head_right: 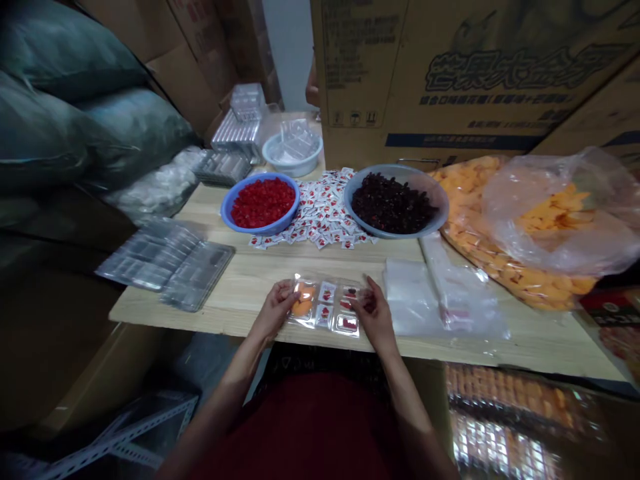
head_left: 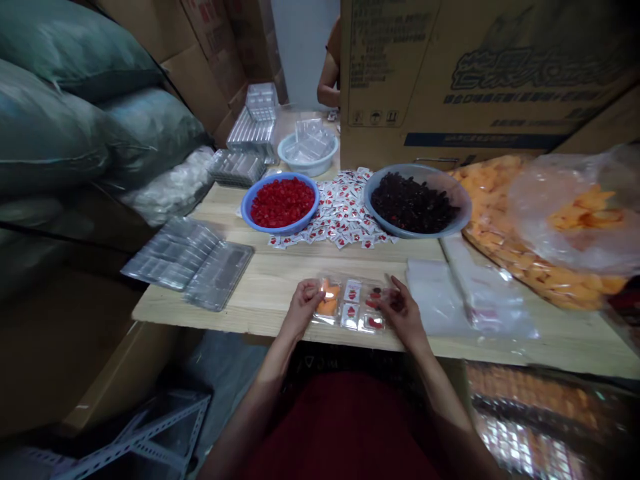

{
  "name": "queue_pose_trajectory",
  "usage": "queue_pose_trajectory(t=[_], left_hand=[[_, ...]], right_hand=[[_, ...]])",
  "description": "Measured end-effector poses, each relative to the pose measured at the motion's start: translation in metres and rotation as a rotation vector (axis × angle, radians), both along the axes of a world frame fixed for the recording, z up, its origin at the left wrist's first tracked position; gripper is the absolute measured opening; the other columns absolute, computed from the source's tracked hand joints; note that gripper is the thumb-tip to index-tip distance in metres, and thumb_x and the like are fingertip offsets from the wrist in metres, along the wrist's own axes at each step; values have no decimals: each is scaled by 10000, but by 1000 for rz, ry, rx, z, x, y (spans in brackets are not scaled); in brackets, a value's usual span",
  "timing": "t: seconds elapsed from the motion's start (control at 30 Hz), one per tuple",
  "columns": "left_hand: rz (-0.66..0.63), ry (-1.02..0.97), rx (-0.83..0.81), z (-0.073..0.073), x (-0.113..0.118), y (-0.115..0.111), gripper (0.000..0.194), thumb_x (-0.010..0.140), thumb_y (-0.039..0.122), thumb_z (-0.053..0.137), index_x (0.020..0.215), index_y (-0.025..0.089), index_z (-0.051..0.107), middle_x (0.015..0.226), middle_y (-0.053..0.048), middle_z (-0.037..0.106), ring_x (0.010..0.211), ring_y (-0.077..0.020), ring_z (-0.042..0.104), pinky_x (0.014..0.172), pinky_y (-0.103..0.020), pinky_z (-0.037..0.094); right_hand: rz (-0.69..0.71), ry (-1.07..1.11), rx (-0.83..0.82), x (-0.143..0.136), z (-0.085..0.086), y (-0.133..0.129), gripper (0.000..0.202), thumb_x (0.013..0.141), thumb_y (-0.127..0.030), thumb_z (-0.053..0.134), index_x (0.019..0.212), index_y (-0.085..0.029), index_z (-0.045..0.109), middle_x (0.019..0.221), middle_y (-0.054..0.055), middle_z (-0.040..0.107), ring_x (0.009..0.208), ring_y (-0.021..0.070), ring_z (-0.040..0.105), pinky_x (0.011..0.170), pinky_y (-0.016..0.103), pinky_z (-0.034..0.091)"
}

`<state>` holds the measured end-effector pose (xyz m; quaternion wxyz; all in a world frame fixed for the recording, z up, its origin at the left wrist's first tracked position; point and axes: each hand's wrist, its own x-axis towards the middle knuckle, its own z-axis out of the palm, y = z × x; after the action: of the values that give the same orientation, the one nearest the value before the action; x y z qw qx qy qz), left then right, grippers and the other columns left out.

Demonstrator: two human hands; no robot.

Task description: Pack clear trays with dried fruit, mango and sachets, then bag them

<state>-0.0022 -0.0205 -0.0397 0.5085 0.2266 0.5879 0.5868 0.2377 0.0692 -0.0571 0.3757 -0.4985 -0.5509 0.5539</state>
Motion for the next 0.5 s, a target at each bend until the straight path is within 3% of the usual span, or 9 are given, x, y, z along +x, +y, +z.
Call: queue_pose_trajectory(t=[0.13,0.27,0.33,0.4,0.5], left_hand=[[24,-186,3,13,6,-14,569,711,357,835,1197,199,584,988,-49,741,895,-154,690,843,-259,498],[-172,-336,-112,25,11,-24,439,721,324,839,1107,169,697,1061,-89,746,933,-184,708,829,-249,529],[-239,-376,-171,27,15,-26,436,719,311,843,1104,158,709,1064,-110,749,934,-217,720,821,-276,552],[-217,-391,-191,26,18,-26,465,721,300,842,1142,166,698,1087,-109,749,944,-228,726,830,-292,567],[-112,-395,-216,21,19,-22,448,708,296,851,1108,166,698,1046,-89,762,870,-200,738,784,-271,586]], right_hand=[[82,251,-301,12,21,-7,602,713,-465,814,1231,-214,638,977,60,743,931,234,693,895,418,527],[106,322,-371,16,32,-10,459,657,-435,866,1027,-214,712,1008,72,764,946,246,707,888,393,530],[123,294,-351,17,35,-10,472,668,-454,858,1045,-213,707,952,60,767,882,232,711,838,374,536],[132,192,-269,22,37,-8,520,722,-491,811,1137,-208,680,895,49,756,829,219,699,798,363,532],[47,-193,30,38,40,-4,507,861,-508,669,1257,-195,627,968,81,718,878,233,654,818,385,514]])
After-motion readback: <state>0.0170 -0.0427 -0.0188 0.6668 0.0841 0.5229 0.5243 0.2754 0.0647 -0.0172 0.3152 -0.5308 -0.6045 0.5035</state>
